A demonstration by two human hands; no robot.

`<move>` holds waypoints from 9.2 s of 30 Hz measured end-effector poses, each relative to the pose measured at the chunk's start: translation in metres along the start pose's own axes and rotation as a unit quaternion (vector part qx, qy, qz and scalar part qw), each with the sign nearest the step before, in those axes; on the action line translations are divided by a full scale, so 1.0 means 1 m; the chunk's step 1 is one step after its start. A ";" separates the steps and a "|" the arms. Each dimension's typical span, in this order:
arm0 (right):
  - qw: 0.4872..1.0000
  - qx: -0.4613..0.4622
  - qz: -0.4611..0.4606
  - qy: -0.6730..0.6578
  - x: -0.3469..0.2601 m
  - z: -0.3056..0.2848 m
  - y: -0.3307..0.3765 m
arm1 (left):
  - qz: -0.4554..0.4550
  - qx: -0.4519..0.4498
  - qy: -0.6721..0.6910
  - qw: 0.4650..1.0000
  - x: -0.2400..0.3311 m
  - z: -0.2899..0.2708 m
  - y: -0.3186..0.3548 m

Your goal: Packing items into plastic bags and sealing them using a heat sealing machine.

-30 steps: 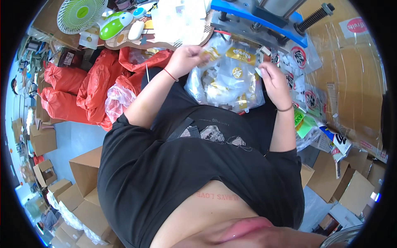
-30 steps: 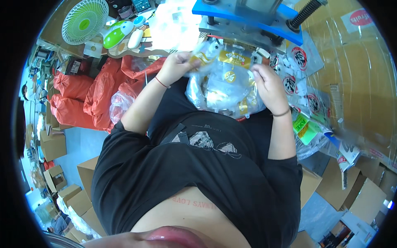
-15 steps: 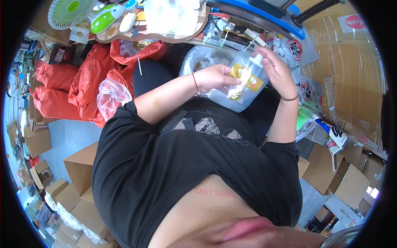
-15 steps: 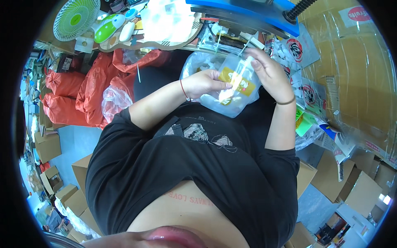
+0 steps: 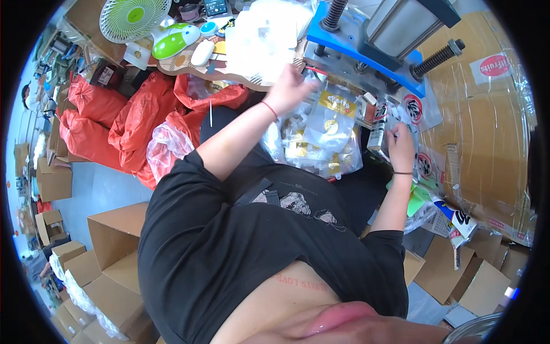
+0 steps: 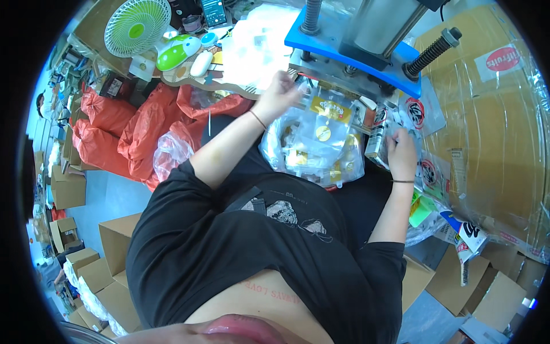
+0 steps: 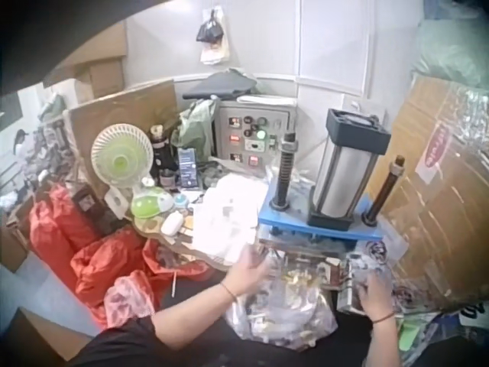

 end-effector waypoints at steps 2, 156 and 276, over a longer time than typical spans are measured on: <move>0.996 0.018 0.088 -0.009 0.008 -0.014 0.008 | 0.260 0.234 -0.282 0.893 0.069 -0.063 0.018; 0.965 -0.020 -0.150 -0.215 -0.129 -0.020 -0.010 | 0.066 -0.084 -0.096 0.990 0.019 -0.055 0.033; 0.995 -0.089 -0.011 -0.040 0.003 0.020 -0.021 | -0.252 -0.304 0.328 0.858 0.024 0.083 0.031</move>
Point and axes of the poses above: each hand's wrist, its own y-axis away from the middle knuckle, its own z-axis out of the palm, x = y × z, the point moved 8 cm from there along -y, towards the middle knuckle
